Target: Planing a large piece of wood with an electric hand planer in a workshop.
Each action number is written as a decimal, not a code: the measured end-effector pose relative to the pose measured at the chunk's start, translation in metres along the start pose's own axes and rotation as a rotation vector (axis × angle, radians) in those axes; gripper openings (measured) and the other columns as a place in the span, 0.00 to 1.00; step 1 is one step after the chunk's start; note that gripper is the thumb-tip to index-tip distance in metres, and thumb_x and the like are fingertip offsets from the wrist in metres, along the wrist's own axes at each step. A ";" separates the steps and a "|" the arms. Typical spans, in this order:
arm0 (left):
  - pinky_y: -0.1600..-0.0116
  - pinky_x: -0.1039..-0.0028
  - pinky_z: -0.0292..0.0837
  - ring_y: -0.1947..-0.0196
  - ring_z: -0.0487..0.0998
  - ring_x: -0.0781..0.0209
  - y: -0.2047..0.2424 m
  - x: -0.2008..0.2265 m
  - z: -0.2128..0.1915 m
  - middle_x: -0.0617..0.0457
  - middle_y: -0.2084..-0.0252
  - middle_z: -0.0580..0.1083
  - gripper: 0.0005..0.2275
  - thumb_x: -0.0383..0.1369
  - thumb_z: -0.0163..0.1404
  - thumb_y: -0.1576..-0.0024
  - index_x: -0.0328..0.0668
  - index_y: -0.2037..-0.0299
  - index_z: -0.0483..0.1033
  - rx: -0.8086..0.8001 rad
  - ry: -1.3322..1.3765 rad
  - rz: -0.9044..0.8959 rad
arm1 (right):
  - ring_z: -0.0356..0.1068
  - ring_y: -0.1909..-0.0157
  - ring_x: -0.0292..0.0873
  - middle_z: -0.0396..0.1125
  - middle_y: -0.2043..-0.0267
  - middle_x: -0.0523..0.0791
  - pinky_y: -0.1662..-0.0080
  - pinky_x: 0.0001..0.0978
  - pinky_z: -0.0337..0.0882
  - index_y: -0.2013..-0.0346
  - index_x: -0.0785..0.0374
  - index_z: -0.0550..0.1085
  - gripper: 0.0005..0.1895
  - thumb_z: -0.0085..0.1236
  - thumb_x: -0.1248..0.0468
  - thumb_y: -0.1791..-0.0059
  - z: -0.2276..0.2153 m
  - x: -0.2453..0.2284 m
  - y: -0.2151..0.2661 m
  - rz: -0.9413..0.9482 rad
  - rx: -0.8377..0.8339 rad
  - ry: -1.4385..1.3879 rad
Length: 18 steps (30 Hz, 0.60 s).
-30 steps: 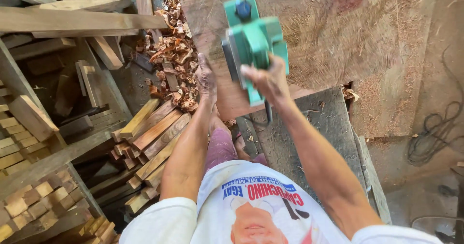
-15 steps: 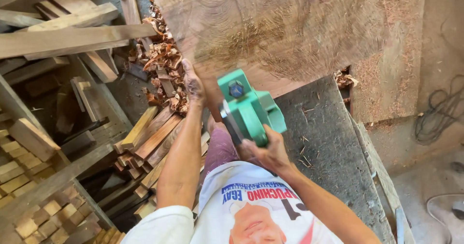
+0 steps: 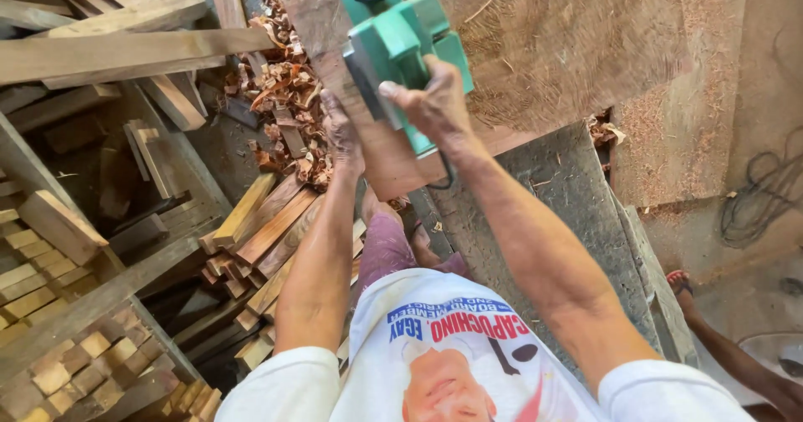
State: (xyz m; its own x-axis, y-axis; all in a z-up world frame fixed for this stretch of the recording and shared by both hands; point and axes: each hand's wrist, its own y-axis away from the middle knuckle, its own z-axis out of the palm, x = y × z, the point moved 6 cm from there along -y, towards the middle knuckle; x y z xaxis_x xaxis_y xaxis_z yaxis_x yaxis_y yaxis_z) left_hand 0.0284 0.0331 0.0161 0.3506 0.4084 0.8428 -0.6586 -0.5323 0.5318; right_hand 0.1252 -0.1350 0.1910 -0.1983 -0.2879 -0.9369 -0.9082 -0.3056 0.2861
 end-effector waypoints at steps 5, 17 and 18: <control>0.55 0.59 0.69 0.64 0.70 0.60 -0.036 -0.050 -0.023 0.50 0.65 0.70 0.34 0.63 0.25 0.30 0.37 0.59 0.68 0.118 -0.214 0.076 | 0.73 0.67 0.39 0.74 0.64 0.47 0.65 0.32 0.75 0.57 0.67 0.77 0.20 0.67 0.54 0.54 -0.042 0.001 0.045 -0.107 -0.009 0.115; 0.74 0.57 0.62 0.80 0.71 0.47 -0.027 -0.026 -0.023 0.40 0.81 0.70 0.36 0.58 0.27 0.32 0.26 0.66 0.76 0.352 -0.660 0.185 | 0.70 0.69 0.31 0.70 0.71 0.38 0.66 0.26 0.74 0.55 0.65 0.78 0.20 0.72 0.60 0.58 -0.091 0.100 0.207 0.225 0.115 -0.092; 0.74 0.56 0.59 0.79 0.68 0.44 -0.025 -0.025 -0.024 0.36 0.81 0.69 0.38 0.58 0.30 0.31 0.23 0.72 0.76 0.376 -0.619 0.130 | 0.71 0.67 0.31 0.70 0.69 0.38 0.65 0.26 0.76 0.54 0.64 0.78 0.21 0.72 0.59 0.58 -0.086 0.095 0.198 0.261 0.086 -0.159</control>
State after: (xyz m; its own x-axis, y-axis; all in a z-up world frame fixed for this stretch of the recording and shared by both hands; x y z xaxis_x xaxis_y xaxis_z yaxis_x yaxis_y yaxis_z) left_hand 0.0204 0.0536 -0.0203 0.6702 -0.1096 0.7341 -0.4865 -0.8118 0.3230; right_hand -0.0417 -0.3010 0.1757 -0.4781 -0.1992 -0.8554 -0.8453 -0.1602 0.5097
